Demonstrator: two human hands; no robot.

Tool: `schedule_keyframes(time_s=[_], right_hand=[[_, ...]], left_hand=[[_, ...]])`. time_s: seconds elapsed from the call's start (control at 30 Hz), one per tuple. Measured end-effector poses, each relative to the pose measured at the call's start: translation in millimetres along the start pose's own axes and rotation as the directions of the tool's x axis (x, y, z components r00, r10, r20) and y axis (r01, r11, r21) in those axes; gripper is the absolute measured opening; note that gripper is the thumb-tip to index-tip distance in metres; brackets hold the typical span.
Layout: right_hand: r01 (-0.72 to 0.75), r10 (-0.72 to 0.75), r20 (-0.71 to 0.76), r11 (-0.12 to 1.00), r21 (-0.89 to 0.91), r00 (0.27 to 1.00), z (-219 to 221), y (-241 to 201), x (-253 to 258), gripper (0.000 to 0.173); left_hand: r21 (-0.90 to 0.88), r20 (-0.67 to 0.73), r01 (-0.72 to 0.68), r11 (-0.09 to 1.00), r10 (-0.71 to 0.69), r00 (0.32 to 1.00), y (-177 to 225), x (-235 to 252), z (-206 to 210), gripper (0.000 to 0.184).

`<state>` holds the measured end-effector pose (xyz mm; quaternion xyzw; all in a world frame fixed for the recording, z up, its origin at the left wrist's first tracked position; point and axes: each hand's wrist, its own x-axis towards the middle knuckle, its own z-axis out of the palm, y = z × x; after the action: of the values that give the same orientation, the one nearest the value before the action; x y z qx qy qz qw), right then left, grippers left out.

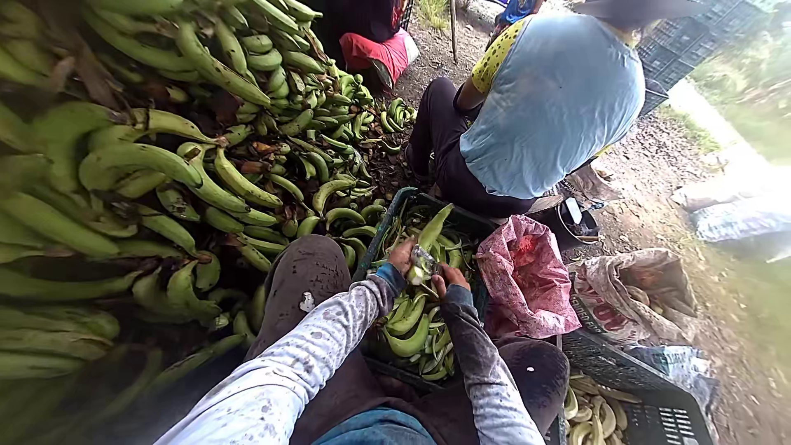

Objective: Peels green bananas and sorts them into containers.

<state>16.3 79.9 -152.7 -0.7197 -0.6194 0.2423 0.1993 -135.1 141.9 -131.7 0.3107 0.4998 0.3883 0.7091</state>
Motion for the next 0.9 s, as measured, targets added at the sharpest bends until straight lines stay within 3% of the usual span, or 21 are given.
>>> schedule_keyframes(time_s=[0.1,0.2,0.27,0.37,0.47,0.53,0.57,0.63,0.7,0.73,0.8,0.87,0.9], right_hand=[[-0.278,0.269,-0.082,0.953,-0.121,0.96,-14,13,20,0.052],[-0.374,0.372,-0.086,0.928,-0.001,0.924,-16,21,25,0.051],[-0.331,0.332,-0.061,0.943,0.025,0.941,-14,17,20,0.051],[-0.215,0.214,0.032,0.977,0.01,0.976,-7,5,6,0.052],[-0.054,0.051,0.053,0.998,0.045,0.997,8,-2,-12,0.054],[-0.047,0.046,0.03,0.999,0.023,0.998,9,-5,-13,0.052],[-0.073,0.073,0.012,0.997,-0.017,0.997,5,-4,-9,0.049],[-0.215,0.214,-0.03,0.975,-0.059,0.976,-7,4,6,0.048],[-0.371,0.373,-0.098,0.928,0.037,0.923,-19,13,19,0.049],[-0.411,0.421,-0.116,0.906,0.099,0.9,-24,16,23,0.049],[-0.408,0.427,-0.116,0.9,0.155,0.897,-26,14,22,0.048],[-0.336,0.343,-0.082,0.938,0.086,0.936,-17,-2,13,0.047],[-0.283,0.284,-0.039,0.958,0.036,0.958,-10,-9,8,0.046]], left_hand=[[-0.082,0.06,0.281,0.956,-0.277,0.959,-17,-10,12,0.039],[0.004,0.137,0.33,0.944,-0.327,0.935,-19,-18,13,0.04],[0.121,0.124,0.201,0.972,-0.216,0.968,-19,-8,6,0.043],[0.244,-0.001,-0.087,0.966,0.09,0.996,-15,14,-6,0.051],[0.241,-0.141,-0.339,0.91,0.378,0.915,-8,39,-15,0.052],[0.218,-0.14,-0.36,0.907,0.394,0.909,-3,39,-14,0.052],[0.237,-0.09,-0.322,0.917,0.351,0.932,-3,32,-10,0.051],[0.356,0.141,-0.195,0.914,0.154,0.978,-6,17,-4,0.05],[0.449,0.428,-0.187,0.874,-0.026,0.903,-17,14,-4,0.05],[0.438,0.488,-0.186,0.879,-0.06,0.871,-22,14,-2,0.049],[0.355,0.416,-0.15,0.923,-0.012,0.909,-27,13,0,0.048],[0.257,0.17,-0.129,0.958,0.086,0.982,-18,13,1,0.052],[0.177,0.004,-0.156,0.972,0.158,0.987,-16,18,1,0.055]])
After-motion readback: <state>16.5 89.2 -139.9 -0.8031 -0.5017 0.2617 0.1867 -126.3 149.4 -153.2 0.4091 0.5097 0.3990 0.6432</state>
